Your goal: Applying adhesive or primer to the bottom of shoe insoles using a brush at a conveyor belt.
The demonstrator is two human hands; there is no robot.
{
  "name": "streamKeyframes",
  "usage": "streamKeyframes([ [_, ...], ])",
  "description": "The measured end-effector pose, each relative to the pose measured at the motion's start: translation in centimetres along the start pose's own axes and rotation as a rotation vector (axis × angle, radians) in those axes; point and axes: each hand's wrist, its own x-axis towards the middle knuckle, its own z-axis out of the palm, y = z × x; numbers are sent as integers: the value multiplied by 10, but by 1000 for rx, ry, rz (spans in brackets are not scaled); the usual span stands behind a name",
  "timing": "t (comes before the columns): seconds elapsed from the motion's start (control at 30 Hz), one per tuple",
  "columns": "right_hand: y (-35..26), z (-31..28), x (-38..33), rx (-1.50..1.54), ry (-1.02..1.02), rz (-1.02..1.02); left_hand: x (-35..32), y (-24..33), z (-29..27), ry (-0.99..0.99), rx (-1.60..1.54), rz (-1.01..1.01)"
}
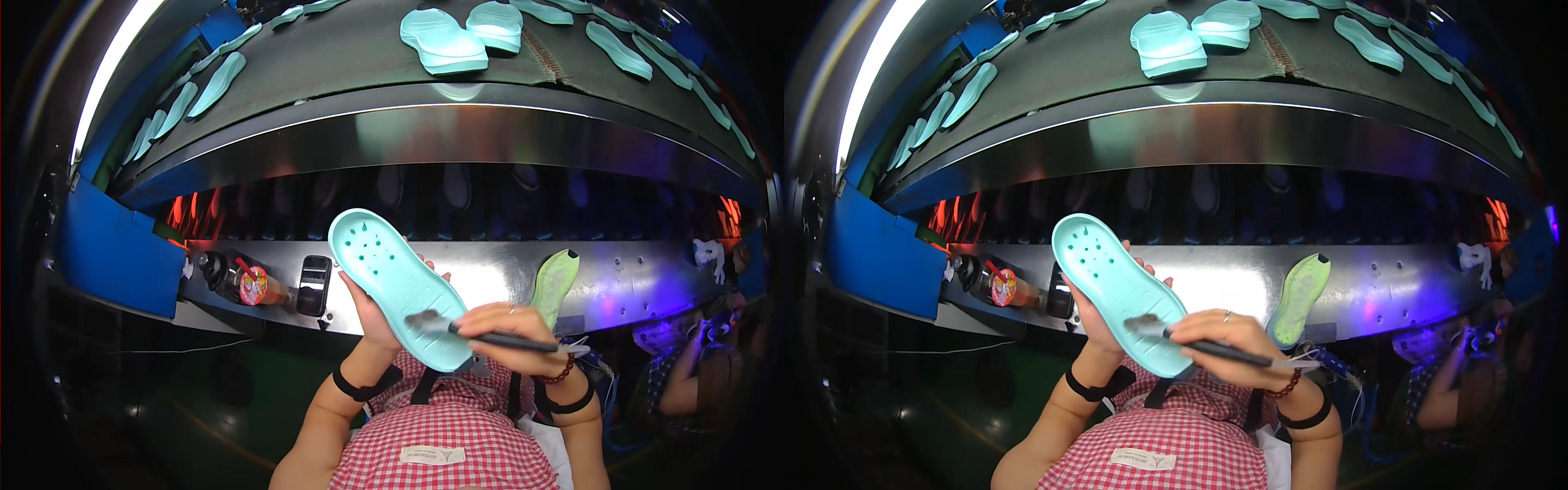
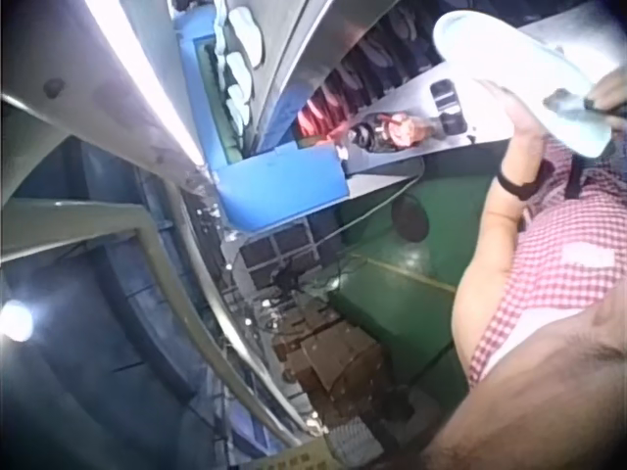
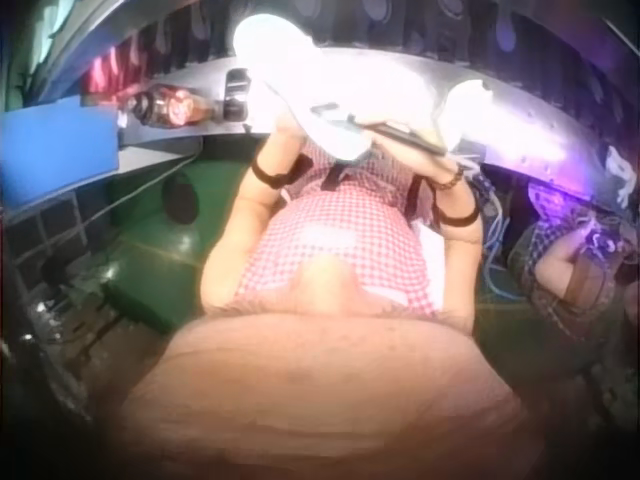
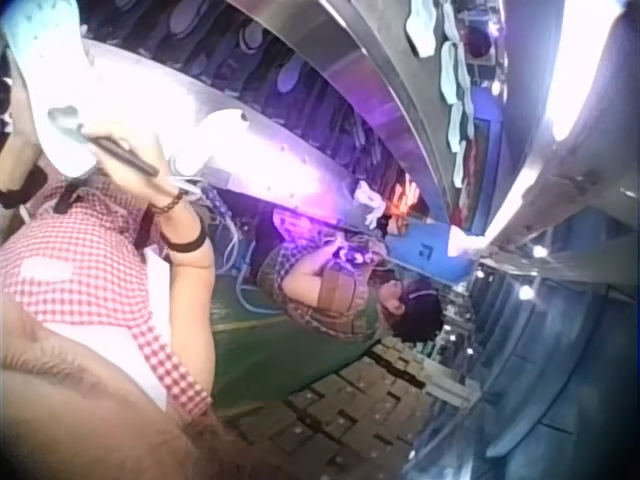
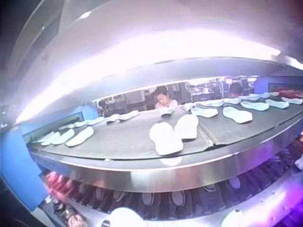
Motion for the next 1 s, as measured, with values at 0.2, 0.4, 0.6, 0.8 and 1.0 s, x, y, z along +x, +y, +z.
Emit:
streamKeyframes([
  [0.2,0,-14,-17,171,-133,43,5,12,11,-44,73,71],
  [0.4,0,-8,-13,234,-230,56,9,16,8,-143,-41,55],
  [0.6,13,9,-9,930,95,251,-6,16,32,-37,81,-28],
  [0.8,1,22,-11,552,66,228,-21,-4,21,-24,-38,-13],
  [1.0,-10,14,5,247,60,183,-9,0,15,-62,6,-41],
])
